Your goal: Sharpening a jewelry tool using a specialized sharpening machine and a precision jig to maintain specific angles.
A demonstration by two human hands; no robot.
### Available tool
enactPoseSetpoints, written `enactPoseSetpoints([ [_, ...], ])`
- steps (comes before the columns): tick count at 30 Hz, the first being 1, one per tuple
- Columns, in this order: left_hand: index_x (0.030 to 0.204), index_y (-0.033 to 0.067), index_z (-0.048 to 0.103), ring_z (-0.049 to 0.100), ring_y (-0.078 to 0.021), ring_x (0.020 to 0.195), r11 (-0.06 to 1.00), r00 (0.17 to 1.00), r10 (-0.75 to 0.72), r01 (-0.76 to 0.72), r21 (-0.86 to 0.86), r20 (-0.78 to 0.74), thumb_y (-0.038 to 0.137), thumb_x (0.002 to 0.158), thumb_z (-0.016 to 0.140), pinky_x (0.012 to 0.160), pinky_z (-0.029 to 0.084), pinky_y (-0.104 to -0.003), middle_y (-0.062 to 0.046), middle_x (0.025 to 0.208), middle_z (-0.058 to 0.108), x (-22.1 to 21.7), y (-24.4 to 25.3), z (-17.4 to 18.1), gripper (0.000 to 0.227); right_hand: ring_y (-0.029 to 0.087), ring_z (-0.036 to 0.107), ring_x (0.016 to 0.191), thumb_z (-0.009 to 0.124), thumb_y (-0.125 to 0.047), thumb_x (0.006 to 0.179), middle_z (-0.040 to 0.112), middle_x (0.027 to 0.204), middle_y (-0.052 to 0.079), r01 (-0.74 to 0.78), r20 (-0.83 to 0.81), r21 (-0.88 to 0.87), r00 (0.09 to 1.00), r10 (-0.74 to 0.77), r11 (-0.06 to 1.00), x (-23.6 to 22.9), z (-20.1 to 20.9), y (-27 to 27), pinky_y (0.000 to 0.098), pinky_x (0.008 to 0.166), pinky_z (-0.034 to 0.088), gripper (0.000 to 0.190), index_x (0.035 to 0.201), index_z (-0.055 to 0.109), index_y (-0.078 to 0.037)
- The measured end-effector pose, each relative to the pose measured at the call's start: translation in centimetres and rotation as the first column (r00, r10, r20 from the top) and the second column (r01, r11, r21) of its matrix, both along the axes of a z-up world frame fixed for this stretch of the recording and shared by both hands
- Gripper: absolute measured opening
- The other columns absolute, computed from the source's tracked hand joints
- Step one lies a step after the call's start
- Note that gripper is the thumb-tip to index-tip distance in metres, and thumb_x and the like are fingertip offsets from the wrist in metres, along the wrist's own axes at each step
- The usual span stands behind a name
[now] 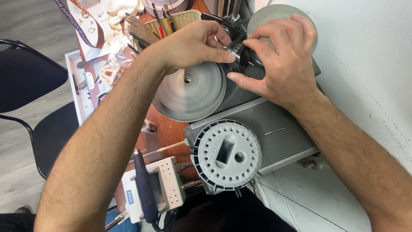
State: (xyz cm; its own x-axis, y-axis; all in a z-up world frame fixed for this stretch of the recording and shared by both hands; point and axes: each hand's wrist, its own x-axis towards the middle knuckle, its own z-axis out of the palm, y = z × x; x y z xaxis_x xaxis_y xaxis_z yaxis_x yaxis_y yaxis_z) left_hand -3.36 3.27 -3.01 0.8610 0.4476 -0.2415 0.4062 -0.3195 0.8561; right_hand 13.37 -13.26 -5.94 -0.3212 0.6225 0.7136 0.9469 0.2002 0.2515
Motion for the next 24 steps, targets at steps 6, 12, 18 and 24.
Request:
enactPoseSetpoints([
  [6,0.111,0.0162,0.062,0.053,-0.0052,0.062,1.000,1.000,0.000,0.000,-0.007,0.001,0.036,0.081,0.079,0.047,0.040,-0.022,0.003,0.088,0.066,-0.1,-0.1,0.1,0.040,0.033,0.058,0.110,0.088,-0.057,0.097,0.063,0.114,0.011,-0.006,-0.022,-0.018,1.000,0.005,1.000,0.0,-0.1,-0.1,0.0536,0.110,0.034,0.058,0.109,0.074,-0.002],
  [12,0.110,0.0141,0.061,0.053,-0.0063,0.059,0.997,1.000,0.013,-0.011,-0.078,0.021,0.031,0.081,0.080,0.045,0.039,-0.022,0.002,0.085,0.065,-0.1,-0.1,0.4,0.038,0.033,0.057,0.110,0.085,-0.058,0.095,0.063,0.114,0.011,-0.028,-0.089,-0.037,0.996,0.024,0.999,-0.2,-0.1,0.0,0.0555,0.108,0.033,0.059,0.109,0.074,-0.002],
  [18,0.099,0.0151,0.058,0.051,-0.0068,0.058,0.993,0.999,-0.008,0.013,-0.115,0.041,0.025,0.081,0.082,0.044,0.037,-0.021,0.001,0.084,0.060,0.1,0.9,-0.2,0.032,0.032,0.057,0.108,0.073,-0.069,0.091,0.064,0.112,0.011,-0.020,-0.135,-0.021,0.991,0.017,1.000,-0.5,-0.5,0.2,0.0504,0.102,0.032,0.068,0.107,0.073,-0.004],
  [24,0.103,0.0134,0.061,0.057,-0.0101,0.065,0.986,0.999,0.038,-0.042,-0.159,-0.025,0.021,0.079,0.082,0.053,0.045,-0.023,-0.002,0.090,0.063,-0.1,0.6,1.0,0.033,0.031,0.056,0.107,0.075,-0.067,0.087,0.063,0.112,0.009,0.002,-0.187,-0.051,0.982,-0.012,0.999,-0.8,-0.4,0.5,0.0509,0.101,0.033,0.065,0.107,0.073,-0.005],
])
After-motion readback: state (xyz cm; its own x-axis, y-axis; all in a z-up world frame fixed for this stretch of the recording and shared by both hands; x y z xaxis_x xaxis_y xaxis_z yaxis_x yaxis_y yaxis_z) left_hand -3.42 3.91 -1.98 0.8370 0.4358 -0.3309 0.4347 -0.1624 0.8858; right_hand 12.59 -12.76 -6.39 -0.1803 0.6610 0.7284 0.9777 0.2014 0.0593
